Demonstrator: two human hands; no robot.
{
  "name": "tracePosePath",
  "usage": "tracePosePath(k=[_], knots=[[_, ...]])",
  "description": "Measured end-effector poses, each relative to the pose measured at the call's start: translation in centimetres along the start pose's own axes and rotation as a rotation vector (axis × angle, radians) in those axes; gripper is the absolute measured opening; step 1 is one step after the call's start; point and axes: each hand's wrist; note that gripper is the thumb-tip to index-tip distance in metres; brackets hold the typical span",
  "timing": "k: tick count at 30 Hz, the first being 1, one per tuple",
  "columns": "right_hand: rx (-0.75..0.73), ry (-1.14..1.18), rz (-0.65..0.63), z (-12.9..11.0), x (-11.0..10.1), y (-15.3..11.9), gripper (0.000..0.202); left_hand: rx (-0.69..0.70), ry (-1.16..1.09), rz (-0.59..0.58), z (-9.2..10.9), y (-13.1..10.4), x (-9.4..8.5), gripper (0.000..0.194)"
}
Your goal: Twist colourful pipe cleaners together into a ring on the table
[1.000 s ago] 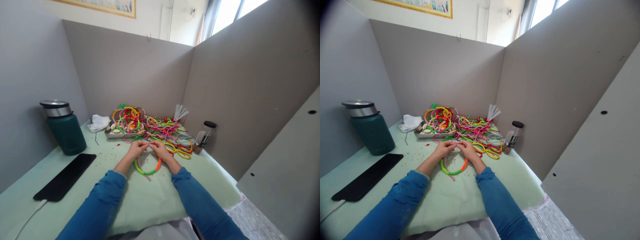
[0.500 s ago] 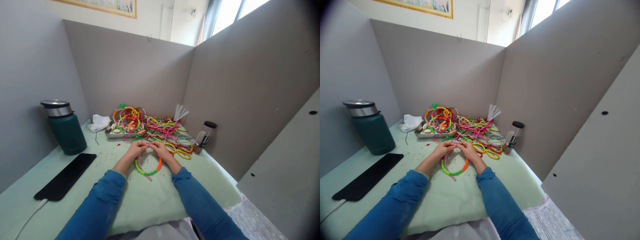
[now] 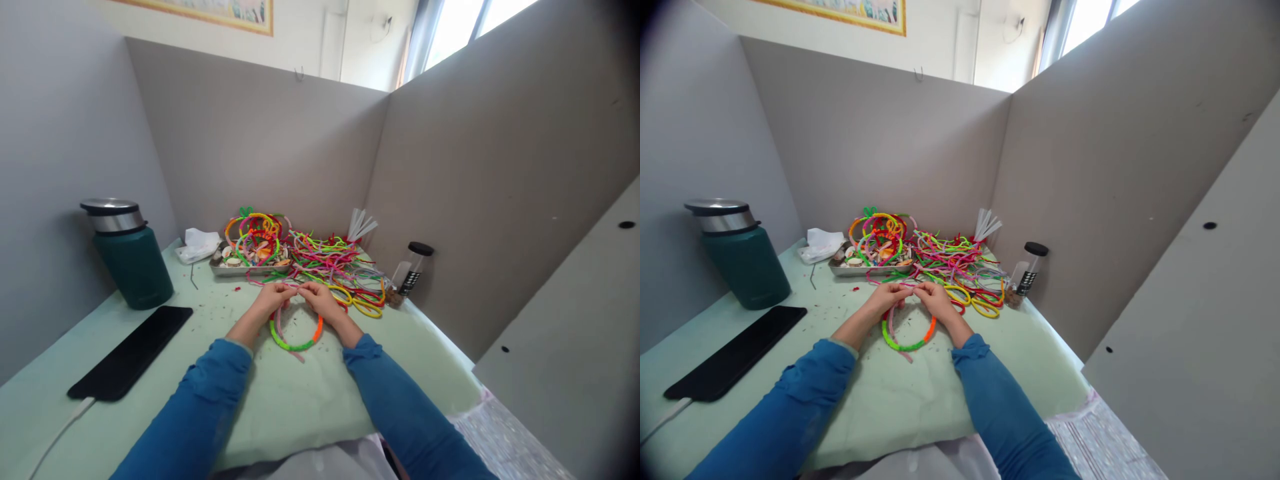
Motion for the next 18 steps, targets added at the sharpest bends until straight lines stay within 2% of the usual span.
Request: tracePosePath(k=[8, 18], knots=[[0.002, 0.006, 0.006, -0.1, 0.01, 0.0, 0.023, -0.012, 0.0, 0.002, -0.17, -0.07, -0.05, 0.03], [0.006, 0.069, 0.009, -0.15, -0.17, -0.22, 0.029, -0.027, -0.185, -0.142, -0.11, -0.1, -0.06, 0.028]])
Point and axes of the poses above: each hand's wrist, its own y-axis towards the middle knuckle, its own x-axis out of the palm, z = x × y, and after that the axes turned 15 degrees about -x, right-handed
